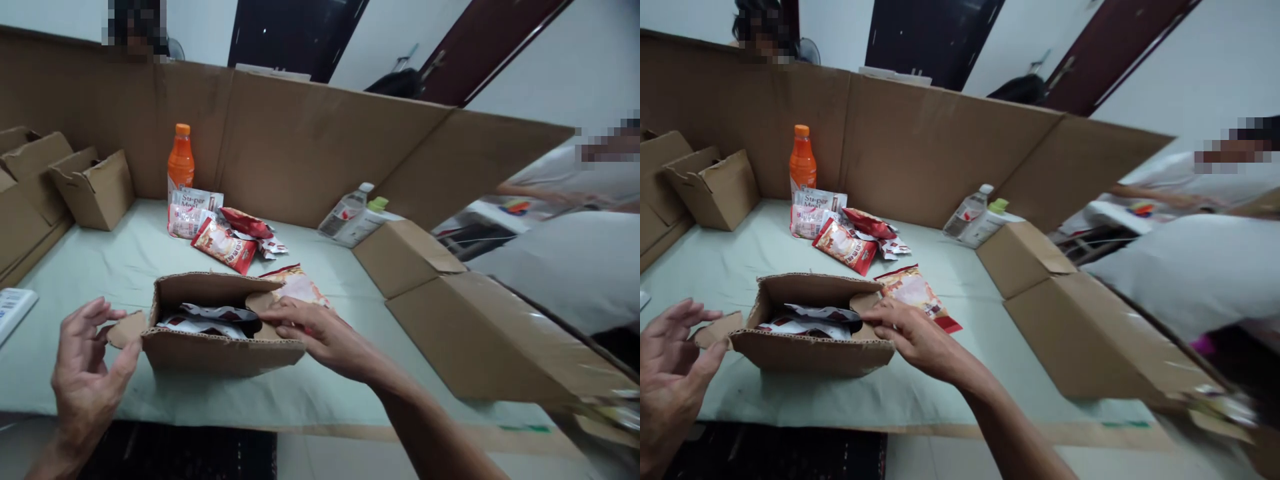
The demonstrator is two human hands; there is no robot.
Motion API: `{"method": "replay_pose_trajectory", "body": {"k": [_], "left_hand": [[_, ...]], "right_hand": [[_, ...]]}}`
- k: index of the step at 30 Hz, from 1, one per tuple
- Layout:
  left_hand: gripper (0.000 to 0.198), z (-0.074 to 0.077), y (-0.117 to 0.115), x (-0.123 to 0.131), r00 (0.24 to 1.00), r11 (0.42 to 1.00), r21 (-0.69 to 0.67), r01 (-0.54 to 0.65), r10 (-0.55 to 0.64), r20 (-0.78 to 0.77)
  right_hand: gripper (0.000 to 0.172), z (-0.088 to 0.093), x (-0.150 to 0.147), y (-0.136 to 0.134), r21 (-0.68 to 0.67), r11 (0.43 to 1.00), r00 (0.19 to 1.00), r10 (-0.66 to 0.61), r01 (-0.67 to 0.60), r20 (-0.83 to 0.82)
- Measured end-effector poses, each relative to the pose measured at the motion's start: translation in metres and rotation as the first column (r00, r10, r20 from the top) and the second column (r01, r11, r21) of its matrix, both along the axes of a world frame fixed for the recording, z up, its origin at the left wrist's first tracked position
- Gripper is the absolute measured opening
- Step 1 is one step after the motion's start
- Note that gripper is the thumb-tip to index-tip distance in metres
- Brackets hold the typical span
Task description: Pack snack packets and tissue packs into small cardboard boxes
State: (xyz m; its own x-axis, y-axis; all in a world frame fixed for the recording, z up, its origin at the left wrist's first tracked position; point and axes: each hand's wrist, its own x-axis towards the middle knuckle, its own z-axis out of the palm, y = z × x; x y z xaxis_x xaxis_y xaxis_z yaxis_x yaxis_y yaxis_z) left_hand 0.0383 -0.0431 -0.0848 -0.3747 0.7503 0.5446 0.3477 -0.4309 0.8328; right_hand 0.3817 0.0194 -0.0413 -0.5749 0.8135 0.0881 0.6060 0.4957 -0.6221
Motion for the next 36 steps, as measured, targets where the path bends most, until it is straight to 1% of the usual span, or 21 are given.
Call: {"method": "replay_pose_trajectory", "body": {"k": [2, 4, 7, 9, 10, 12, 13, 14, 15, 16, 18, 20, 24, 26, 29, 31, 34, 36], "left_hand": [[0.051, 0.001, -0.001, 0.002, 0.995, 1.000, 0.001, 0.014, -0.014, 0.098], [0.046, 0.005, 0.000, 0.005, 0.980, 0.999, 0.029, 0.033, -0.038, 0.196], [0.044, 0.013, 0.001, 0.013, 0.954, 0.995, 0.066, 0.078, -0.094, 0.284], [0.042, 0.015, 0.000, 0.017, 0.950, 0.987, 0.039, 0.154, -0.159, 0.269], [0.043, 0.015, 0.000, 0.019, 0.952, 0.980, 0.008, 0.201, -0.197, 0.233], [0.047, 0.014, -0.002, 0.019, 0.950, 0.950, -0.073, 0.303, -0.294, 0.108], [0.049, 0.013, -0.003, 0.019, 0.945, 0.938, -0.111, 0.328, -0.325, 0.045], [0.050, 0.013, -0.003, 0.017, 0.944, 0.934, -0.147, 0.325, -0.329, -0.005], [0.049, 0.013, -0.003, 0.016, 0.953, 0.942, -0.163, 0.292, -0.301, -0.037], [0.047, 0.012, -0.004, 0.014, 0.968, 0.960, -0.151, 0.235, -0.245, -0.051], [0.042, 0.012, -0.005, 0.010, 0.995, 0.994, -0.072, 0.088, -0.090, -0.031], [0.036, 0.010, -0.008, 0.005, 1.000, 0.999, -0.035, -0.002, 0.001, -0.014], [0.029, 0.003, -0.016, 0.000, 0.997, 0.992, -0.105, -0.063, 0.058, -0.058], [0.031, 0.000, -0.014, -0.001, 0.996, 0.986, -0.138, -0.092, 0.093, 0.002], [0.031, 0.002, -0.006, -0.001, 0.988, 0.978, -0.202, -0.047, 0.075, 0.133], [0.028, 0.009, 0.000, 0.001, 0.987, 0.978, -0.208, 0.003, 0.031, 0.158], [0.026, 0.023, 0.005, 0.006, 0.995, 0.978, -0.199, 0.054, -0.036, 0.095], [0.023, 0.030, 0.004, 0.007, 0.993, 0.968, -0.222, 0.117, -0.113, 0.029]], "right_hand": [[0.032, -0.004, 0.001, -0.001, -0.005, 1.000, 0.999, -0.019, 0.019, -0.049], [0.031, -0.006, 0.001, -0.002, -0.021, 1.000, 0.997, -0.020, 0.018, -0.079], [0.030, -0.005, 0.000, -0.001, -0.028, 1.000, 0.996, -0.011, 0.008, -0.091], [0.029, -0.004, 0.000, -0.001, -0.012, 1.000, 0.996, -0.005, 0.004, -0.094], [0.028, -0.003, 0.000, -0.001, -0.003, 1.000, 0.995, -0.005, 0.005, -0.096], [0.028, -0.003, 0.001, -0.001, 0.010, 1.000, 0.995, 0.004, -0.003, -0.096], [0.029, -0.003, 0.001, -0.001, 0.012, 1.000, 0.995, 0.011, -0.010, -0.096], [0.029, -0.004, 0.002, -0.002, 0.012, 1.000, 0.995, 0.020, -0.019, -0.096], [0.030, -0.004, 0.002, -0.002, 0.013, 1.000, 0.995, 0.027, -0.026, -0.095], [0.029, -0.004, 0.002, -0.002, 0.018, 0.999, 0.995, 0.031, -0.029, -0.096], [0.029, -0.006, 0.002, -0.003, 0.033, 0.999, 0.994, 0.029, -0.026, -0.103], [0.028, -0.007, 0.002, -0.003, 0.050, 0.999, 0.993, 0.027, -0.021, -0.115], [0.027, -0.009, 0.002, -0.002, 0.077, 0.997, 0.987, 0.044, -0.032, -0.154], [0.026, -0.010, 0.002, -0.002, 0.078, 0.996, 0.985, 0.046, -0.033, -0.165], [0.026, -0.011, 0.003, -0.004, 0.064, 0.998, 0.988, 0.025, -0.016, -0.150], [0.026, -0.012, 0.002, -0.004, 0.063, 0.998, 0.989, 0.019, -0.010, -0.146], [0.027, -0.012, 0.001, -0.004, 0.079, 0.997, 0.987, 0.025, -0.012, -0.157], [0.028, -0.011, 0.000, -0.003, 0.085, 0.996, 0.988, 0.035, -0.022, -0.153]]}}
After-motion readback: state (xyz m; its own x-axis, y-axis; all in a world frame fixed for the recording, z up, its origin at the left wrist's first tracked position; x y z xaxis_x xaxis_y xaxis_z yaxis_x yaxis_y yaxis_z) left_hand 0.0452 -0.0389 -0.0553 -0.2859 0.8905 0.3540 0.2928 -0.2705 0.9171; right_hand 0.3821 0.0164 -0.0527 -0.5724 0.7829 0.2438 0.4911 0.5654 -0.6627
